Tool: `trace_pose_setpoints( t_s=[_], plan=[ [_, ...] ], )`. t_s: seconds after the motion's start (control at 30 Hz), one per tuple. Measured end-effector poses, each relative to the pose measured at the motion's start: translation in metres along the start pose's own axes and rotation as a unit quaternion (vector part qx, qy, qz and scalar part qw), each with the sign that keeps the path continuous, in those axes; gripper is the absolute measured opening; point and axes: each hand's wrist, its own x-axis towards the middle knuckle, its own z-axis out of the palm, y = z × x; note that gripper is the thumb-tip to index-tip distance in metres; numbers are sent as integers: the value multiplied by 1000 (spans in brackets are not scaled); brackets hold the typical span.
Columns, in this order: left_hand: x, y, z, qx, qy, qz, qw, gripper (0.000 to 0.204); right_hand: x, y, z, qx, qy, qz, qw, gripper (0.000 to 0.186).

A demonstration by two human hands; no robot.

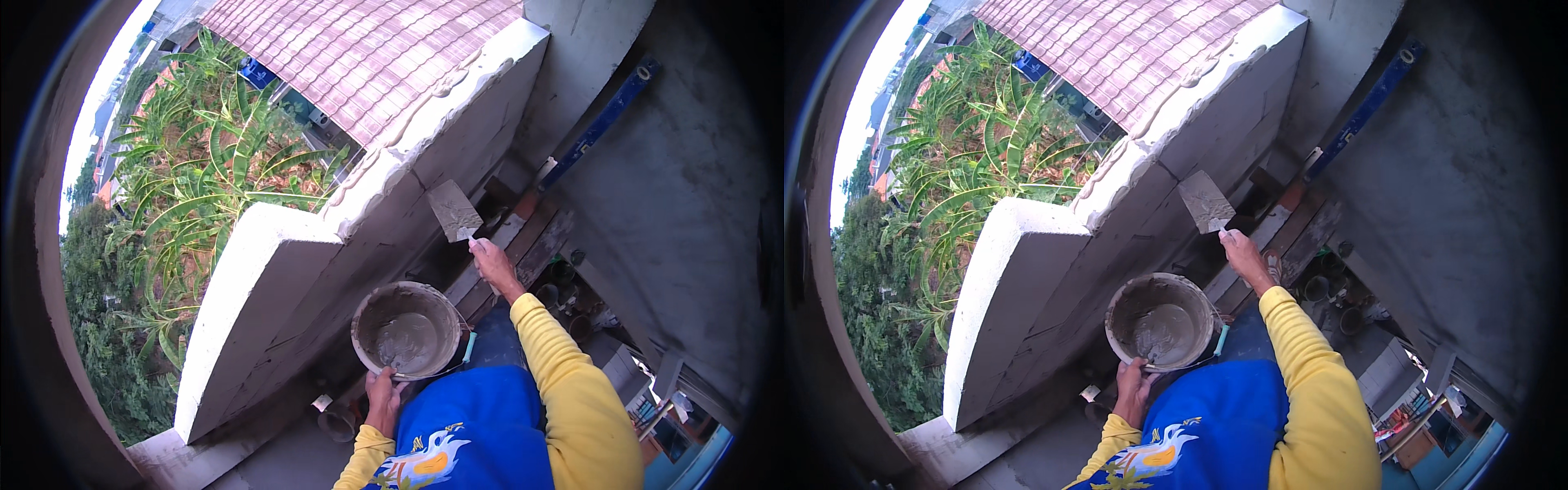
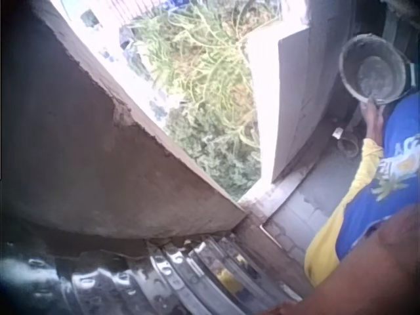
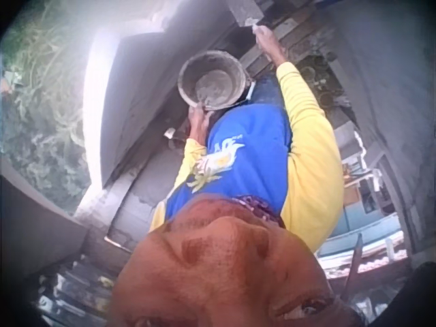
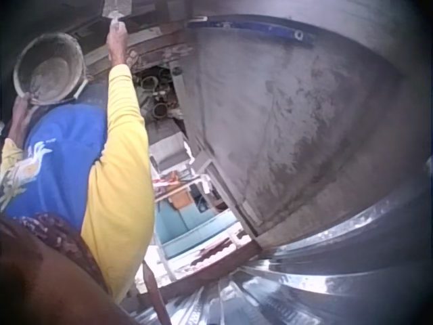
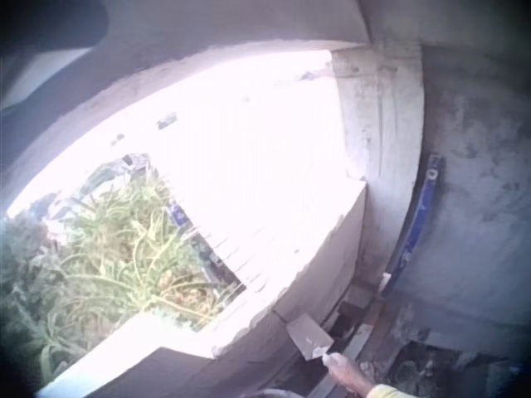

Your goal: The person scoops mortar from a bucket with a trowel and applies it to the top of a partially built wall. They then pick up a white block, apply mortar to its edges, place it on the wall, and tap it into position with a hammer. The person continues to apply mortar to the joints between blocks.

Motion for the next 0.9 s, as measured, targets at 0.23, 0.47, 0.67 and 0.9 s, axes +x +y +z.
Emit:
trace_pose_setpoints(
  t_s=[0.23,0.47,0.67,0.9],
  plan=[
    [-4,2,16,1,0,24,1000,46,-121,0,-9,-216,26,-109,970,36],
    [-5,-4,25,42,0,72,996,40,-151,-40,20,-379,-188,-169,890,33],
    [-20,1,36,67,-29,108,992,41,-137,-20,74,-417,-193,-228,859,25],
    [-32,7,46,57,-26,104,993,41,-136,-33,80,-378,-254,-182,872,31]
  ],
)
